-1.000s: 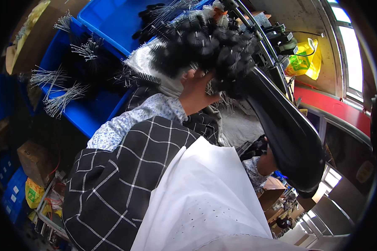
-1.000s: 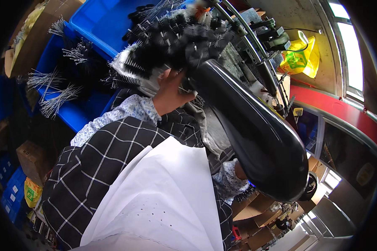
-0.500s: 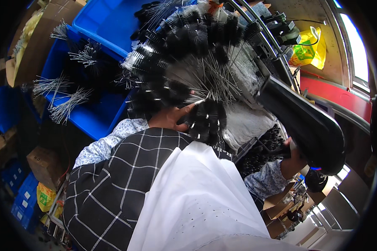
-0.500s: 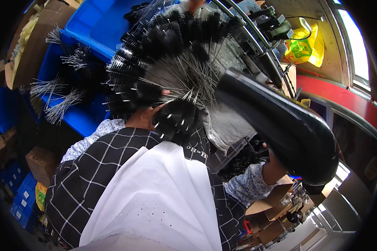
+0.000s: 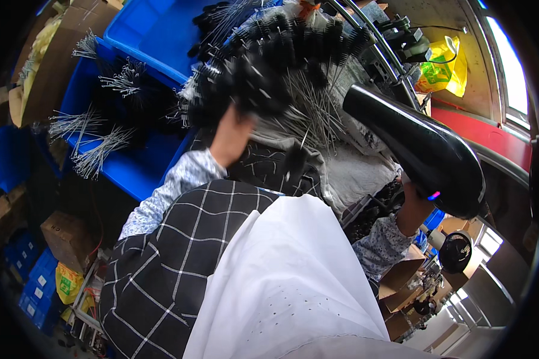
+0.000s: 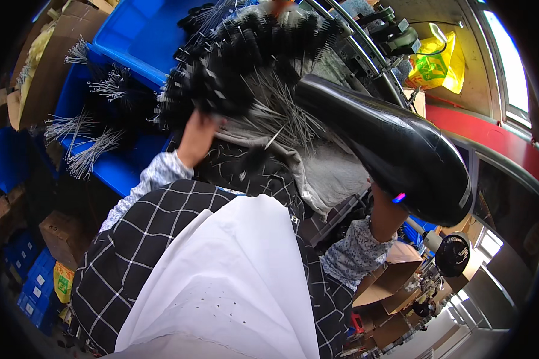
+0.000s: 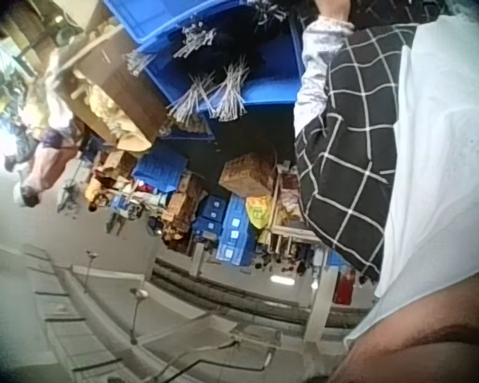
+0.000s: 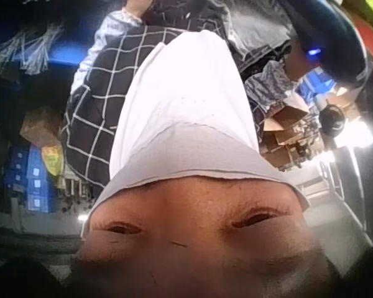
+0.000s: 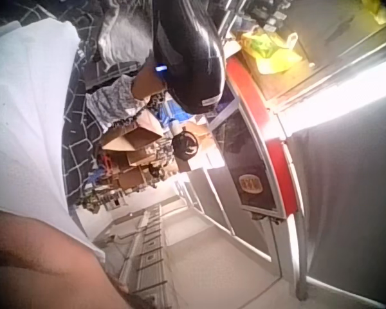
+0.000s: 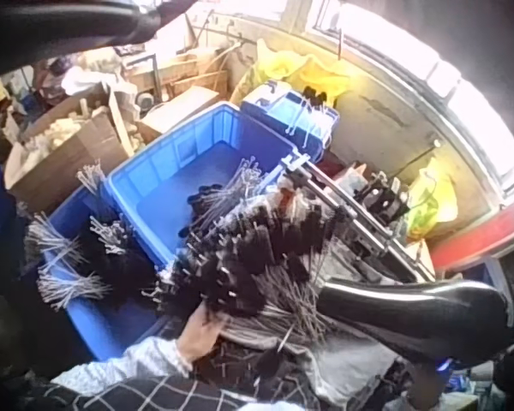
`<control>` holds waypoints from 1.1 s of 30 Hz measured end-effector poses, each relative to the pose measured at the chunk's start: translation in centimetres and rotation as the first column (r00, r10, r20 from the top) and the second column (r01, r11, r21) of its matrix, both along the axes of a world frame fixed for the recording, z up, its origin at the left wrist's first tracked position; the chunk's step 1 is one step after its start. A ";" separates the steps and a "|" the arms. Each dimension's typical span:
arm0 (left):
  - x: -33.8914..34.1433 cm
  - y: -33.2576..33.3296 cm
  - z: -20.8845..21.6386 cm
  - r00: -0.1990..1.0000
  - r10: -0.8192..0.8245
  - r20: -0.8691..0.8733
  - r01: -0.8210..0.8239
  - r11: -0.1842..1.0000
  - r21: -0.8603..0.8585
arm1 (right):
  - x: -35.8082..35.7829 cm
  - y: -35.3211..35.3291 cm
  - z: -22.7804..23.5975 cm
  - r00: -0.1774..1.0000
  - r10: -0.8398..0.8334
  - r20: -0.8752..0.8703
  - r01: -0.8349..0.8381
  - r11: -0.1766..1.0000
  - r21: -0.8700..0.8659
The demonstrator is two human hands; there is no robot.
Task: The recorder is using a hairdryer to clean or dry large circular industrial wire brushes and then placing them onto a rotating assembly machine.
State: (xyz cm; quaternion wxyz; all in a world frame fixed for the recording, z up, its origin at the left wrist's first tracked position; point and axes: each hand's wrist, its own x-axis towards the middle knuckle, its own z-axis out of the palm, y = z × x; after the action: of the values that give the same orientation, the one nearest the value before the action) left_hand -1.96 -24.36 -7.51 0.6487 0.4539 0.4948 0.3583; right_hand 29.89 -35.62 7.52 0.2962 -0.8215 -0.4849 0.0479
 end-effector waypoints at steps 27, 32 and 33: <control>23.5 0.3 -5.2 0.100 -0.125 -0.987 0.896 -0.420 0.144 | 0.1 -3.3 -2.4 0.958 -0.034 -0.283 0.106 0.964 0.244; 26.3 -1.5 -8.8 0.248 -0.104 -0.963 0.884 -0.383 0.269 | -0.2 -2.8 -2.4 0.976 0.005 -0.217 0.056 0.960 0.273; 27.0 -1.8 -8.6 0.246 -0.105 -0.964 0.881 -0.390 0.267 | 0.2 -3.4 -2.5 0.997 0.001 0.083 -0.017 0.979 0.204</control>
State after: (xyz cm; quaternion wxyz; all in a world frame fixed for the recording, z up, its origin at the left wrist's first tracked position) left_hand 25.01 -26.21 -16.13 0.0502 0.9977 -0.0466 -0.0017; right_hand 30.06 -38.97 5.00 0.3585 -0.7858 -0.5027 -0.0346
